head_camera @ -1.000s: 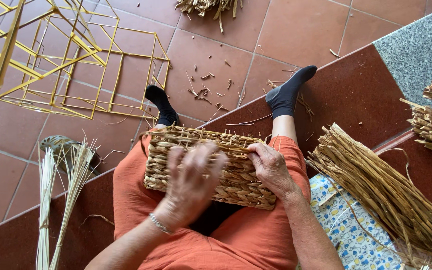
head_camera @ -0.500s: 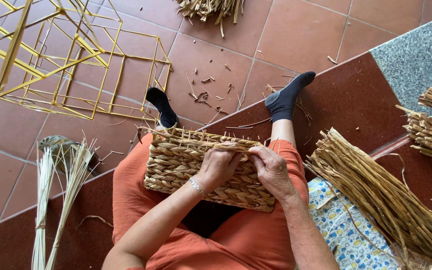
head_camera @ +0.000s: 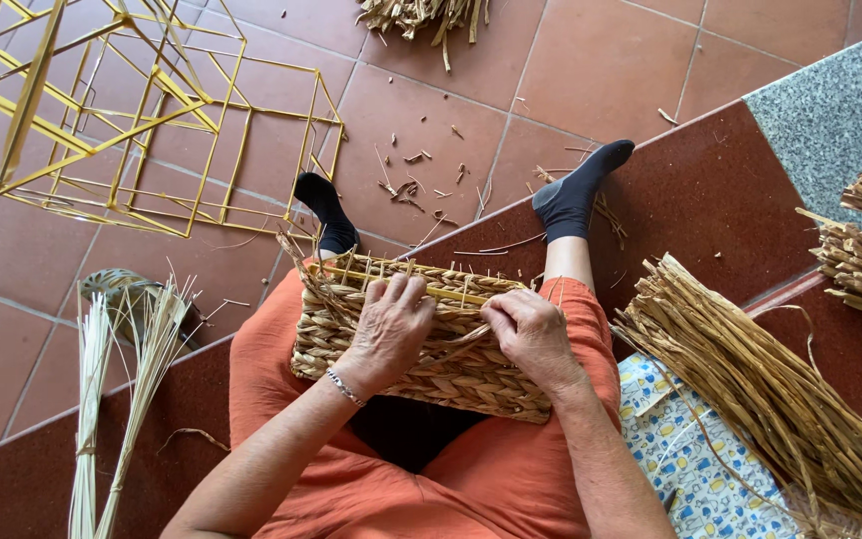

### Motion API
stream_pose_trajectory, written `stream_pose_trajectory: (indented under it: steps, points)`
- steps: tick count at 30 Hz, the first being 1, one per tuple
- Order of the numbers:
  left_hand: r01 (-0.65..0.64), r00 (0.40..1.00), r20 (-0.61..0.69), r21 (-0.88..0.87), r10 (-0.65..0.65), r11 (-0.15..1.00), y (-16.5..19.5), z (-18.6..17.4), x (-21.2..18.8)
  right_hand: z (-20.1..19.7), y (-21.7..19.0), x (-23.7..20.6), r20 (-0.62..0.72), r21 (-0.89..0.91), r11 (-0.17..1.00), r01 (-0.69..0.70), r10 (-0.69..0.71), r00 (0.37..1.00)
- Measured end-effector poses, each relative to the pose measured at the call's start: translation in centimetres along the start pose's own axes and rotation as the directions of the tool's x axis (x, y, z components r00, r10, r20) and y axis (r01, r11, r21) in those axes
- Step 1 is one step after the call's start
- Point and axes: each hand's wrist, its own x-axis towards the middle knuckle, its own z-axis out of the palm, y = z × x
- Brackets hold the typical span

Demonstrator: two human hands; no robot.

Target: The person weaves a rectangular basket using dried palm leaves, interlacing strands through a metal frame held on their lap. They repeatedly pull and tuck the leaves to build up the basket walls.

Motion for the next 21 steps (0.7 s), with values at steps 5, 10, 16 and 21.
stream_pose_trajectory:
  steps: [5, 10, 16, 21]
  points:
    - [-0.005, 0.978, 0.209, -0.068, 0.019, 0.998, 0.1, 1.6, -3.2, 1.4, -0.4, -0.1, -0.103, -0.098, 0.993, -0.068, 0.058, 0.993]
    - [0.262, 0.815, 0.535, 0.006, -0.225, 0.965, -2.3, 1.1, -6.3, 1.6, -0.2, -0.2, -0.188, -0.079, 0.997, -0.001, -0.013, 0.982]
    - [0.334, 0.77, 0.38, 0.444, -0.512, 0.832, -8.3, -6.2, -7.4, 2.3, -0.2, -0.3, -0.206, -0.1, 0.991, -0.091, 0.069, 0.976]
    - [0.041, 0.994, 0.095, 0.154, -0.056, 0.987, -2.7, -6.8, -5.4, 3.6, -0.6, -0.8, -0.231, -0.318, 0.938, 0.138, -0.218, 0.948]
